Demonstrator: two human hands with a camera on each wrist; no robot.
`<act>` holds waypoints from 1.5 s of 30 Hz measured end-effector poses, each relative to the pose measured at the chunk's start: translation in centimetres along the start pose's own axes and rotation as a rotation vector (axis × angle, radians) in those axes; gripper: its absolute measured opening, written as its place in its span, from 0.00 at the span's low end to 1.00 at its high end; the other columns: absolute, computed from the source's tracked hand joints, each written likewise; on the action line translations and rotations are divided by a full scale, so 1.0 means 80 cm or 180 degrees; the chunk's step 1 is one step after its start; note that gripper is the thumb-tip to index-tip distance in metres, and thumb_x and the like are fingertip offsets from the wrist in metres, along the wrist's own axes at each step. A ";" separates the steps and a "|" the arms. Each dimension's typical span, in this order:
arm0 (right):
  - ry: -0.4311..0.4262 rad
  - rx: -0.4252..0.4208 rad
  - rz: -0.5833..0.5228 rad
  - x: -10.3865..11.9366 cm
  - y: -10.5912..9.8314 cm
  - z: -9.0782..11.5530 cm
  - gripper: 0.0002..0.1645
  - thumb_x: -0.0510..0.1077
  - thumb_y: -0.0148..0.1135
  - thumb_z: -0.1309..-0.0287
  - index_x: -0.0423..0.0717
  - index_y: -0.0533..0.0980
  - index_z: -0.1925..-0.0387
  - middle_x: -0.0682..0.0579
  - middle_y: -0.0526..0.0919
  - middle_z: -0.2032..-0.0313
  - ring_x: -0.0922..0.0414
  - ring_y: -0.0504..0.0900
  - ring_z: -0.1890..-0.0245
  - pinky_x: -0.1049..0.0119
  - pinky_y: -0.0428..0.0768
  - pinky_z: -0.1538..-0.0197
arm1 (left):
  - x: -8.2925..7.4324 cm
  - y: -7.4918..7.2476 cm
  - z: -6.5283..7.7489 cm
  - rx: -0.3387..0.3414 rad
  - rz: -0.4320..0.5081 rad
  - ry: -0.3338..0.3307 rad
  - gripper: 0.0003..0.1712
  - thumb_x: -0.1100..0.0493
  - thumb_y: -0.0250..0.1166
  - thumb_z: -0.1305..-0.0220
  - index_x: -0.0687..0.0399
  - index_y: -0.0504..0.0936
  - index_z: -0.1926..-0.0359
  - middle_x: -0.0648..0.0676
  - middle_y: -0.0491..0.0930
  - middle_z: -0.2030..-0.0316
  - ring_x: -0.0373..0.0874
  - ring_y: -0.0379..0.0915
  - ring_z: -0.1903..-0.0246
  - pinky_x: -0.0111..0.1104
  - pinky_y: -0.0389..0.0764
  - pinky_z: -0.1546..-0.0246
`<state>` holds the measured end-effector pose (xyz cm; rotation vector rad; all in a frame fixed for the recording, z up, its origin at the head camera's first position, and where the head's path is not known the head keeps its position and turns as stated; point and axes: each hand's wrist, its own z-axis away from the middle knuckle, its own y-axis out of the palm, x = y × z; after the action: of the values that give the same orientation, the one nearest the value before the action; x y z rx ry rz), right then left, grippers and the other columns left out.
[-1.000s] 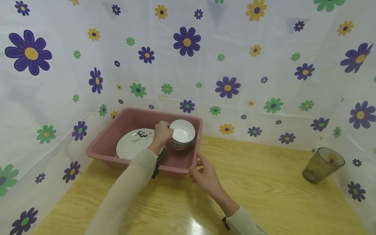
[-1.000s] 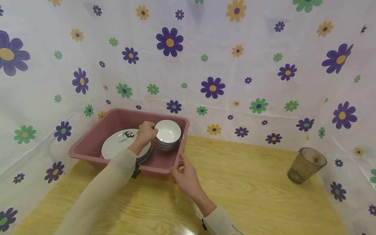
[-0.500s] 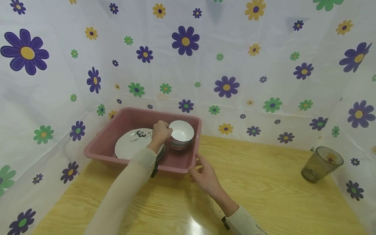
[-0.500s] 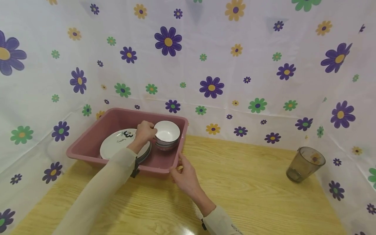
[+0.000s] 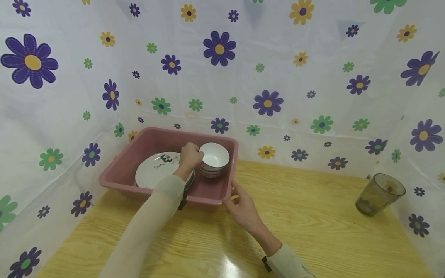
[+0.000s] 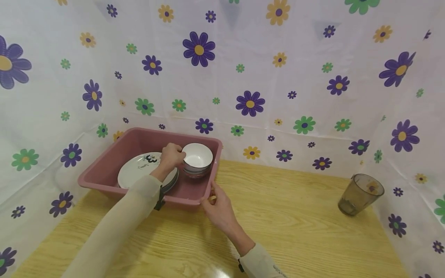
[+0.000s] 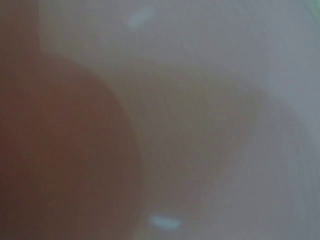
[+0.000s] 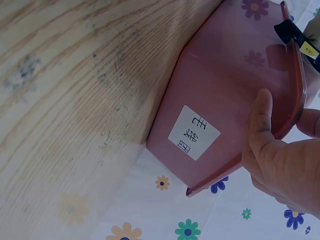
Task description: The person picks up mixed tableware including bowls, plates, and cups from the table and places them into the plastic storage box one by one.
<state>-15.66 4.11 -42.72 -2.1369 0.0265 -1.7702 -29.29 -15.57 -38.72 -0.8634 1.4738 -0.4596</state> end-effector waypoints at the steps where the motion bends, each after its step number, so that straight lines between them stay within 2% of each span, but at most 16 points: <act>1: -0.0011 0.0005 0.0013 -0.001 0.000 0.000 0.37 0.44 0.61 0.33 0.41 0.61 0.27 0.34 0.79 0.52 0.53 0.84 0.66 0.60 0.86 0.65 | 0.000 0.000 0.000 -0.0008 0.0026 0.0006 0.17 0.64 0.56 0.42 0.56 0.69 0.87 0.54 0.73 0.81 0.50 0.69 0.72 0.33 0.63 0.77; 4: -0.0016 0.0022 0.0022 -0.002 -0.001 0.000 0.37 0.45 0.61 0.33 0.42 0.61 0.27 0.34 0.79 0.51 0.50 0.85 0.64 0.64 0.85 0.66 | 0.001 0.001 0.001 -0.0028 0.0078 0.0013 0.15 0.65 0.56 0.43 0.58 0.72 0.86 0.55 0.76 0.79 0.50 0.72 0.70 0.32 0.66 0.75; 8: -0.0017 0.0036 0.0040 -0.002 -0.001 0.001 0.37 0.46 0.60 0.33 0.43 0.61 0.27 0.34 0.79 0.51 0.47 0.85 0.62 0.64 0.85 0.65 | 0.003 0.003 0.001 0.0013 0.0081 0.0001 0.16 0.66 0.56 0.44 0.57 0.70 0.87 0.53 0.75 0.82 0.50 0.74 0.72 0.30 0.66 0.77; 12: -0.0044 0.0001 0.0043 -0.001 0.000 0.001 0.36 0.45 0.60 0.33 0.41 0.61 0.27 0.35 0.79 0.52 0.51 0.85 0.63 0.61 0.86 0.65 | 0.005 0.006 0.000 0.0073 0.0071 -0.0020 0.15 0.67 0.56 0.45 0.56 0.68 0.87 0.53 0.76 0.84 0.49 0.75 0.74 0.29 0.64 0.80; 17: -0.0024 -0.0077 0.0079 0.003 0.002 0.002 0.35 0.42 0.60 0.33 0.39 0.61 0.28 0.37 0.80 0.54 0.54 0.84 0.65 0.60 0.86 0.65 | 0.005 0.006 0.000 0.0150 0.0070 -0.0069 0.07 0.68 0.56 0.47 0.63 0.76 0.79 0.59 0.82 0.77 0.49 0.77 0.72 0.31 0.72 0.76; 24: 0.0015 -0.0086 0.0120 0.044 -0.001 0.015 0.34 0.36 0.58 0.34 0.32 0.62 0.30 0.37 0.80 0.56 0.52 0.84 0.66 0.65 0.84 0.66 | 0.009 0.006 0.000 0.0166 0.0008 -0.0060 0.06 0.69 0.55 0.49 0.68 0.79 0.74 0.61 0.81 0.76 0.53 0.79 0.69 0.39 0.80 0.65; 26: 0.0009 -0.0077 0.0139 0.054 -0.002 0.019 0.33 0.36 0.58 0.35 0.32 0.63 0.30 0.36 0.80 0.57 0.52 0.84 0.66 0.66 0.83 0.66 | 0.011 0.006 0.000 0.0191 0.0008 -0.0054 0.07 0.69 0.55 0.48 0.69 0.80 0.73 0.61 0.82 0.76 0.54 0.82 0.69 0.38 0.81 0.66; 29: 0.0000 -0.0066 0.0165 0.059 -0.003 0.021 0.33 0.36 0.58 0.35 0.31 0.63 0.31 0.36 0.80 0.56 0.52 0.84 0.66 0.66 0.84 0.66 | 0.013 0.006 0.000 0.0242 0.0036 -0.0072 0.06 0.70 0.55 0.48 0.68 0.79 0.73 0.58 0.80 0.78 0.52 0.82 0.72 0.33 0.79 0.72; 32: -0.0007 -0.0047 0.0137 0.053 -0.002 0.019 0.34 0.36 0.58 0.34 0.31 0.62 0.30 0.36 0.80 0.56 0.51 0.84 0.66 0.64 0.84 0.66 | 0.015 0.006 -0.002 0.0278 0.0105 -0.0107 0.05 0.70 0.55 0.49 0.63 0.75 0.79 0.53 0.74 0.83 0.46 0.77 0.77 0.29 0.72 0.79; 36: -0.0005 -0.0048 0.0093 0.026 0.001 0.008 0.35 0.37 0.58 0.34 0.34 0.61 0.29 0.37 0.80 0.55 0.45 0.84 0.65 0.62 0.84 0.66 | 0.017 0.005 -0.005 0.0394 0.0256 -0.0206 0.10 0.71 0.55 0.49 0.58 0.70 0.83 0.49 0.70 0.88 0.40 0.72 0.85 0.26 0.68 0.85; 40: -0.0022 -0.0068 0.0130 0.003 0.003 0.000 0.35 0.40 0.59 0.33 0.38 0.61 0.28 0.39 0.80 0.54 0.45 0.84 0.64 0.64 0.84 0.67 | 0.016 0.003 -0.008 0.0508 0.0328 -0.0273 0.09 0.72 0.54 0.46 0.61 0.72 0.81 0.50 0.72 0.88 0.37 0.71 0.88 0.25 0.70 0.86; 45: -0.0010 -0.0057 0.0132 0.002 0.002 0.001 0.35 0.42 0.59 0.33 0.40 0.61 0.28 0.40 0.80 0.54 0.50 0.84 0.66 0.64 0.84 0.66 | 0.014 0.000 -0.007 0.0556 0.0367 -0.0318 0.07 0.71 0.53 0.44 0.66 0.76 0.75 0.53 0.74 0.86 0.35 0.70 0.90 0.30 0.80 0.81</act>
<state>-15.54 3.89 -42.64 -2.1361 0.0854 -1.7496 -29.78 -16.49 -39.40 -0.6507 1.3617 -0.4457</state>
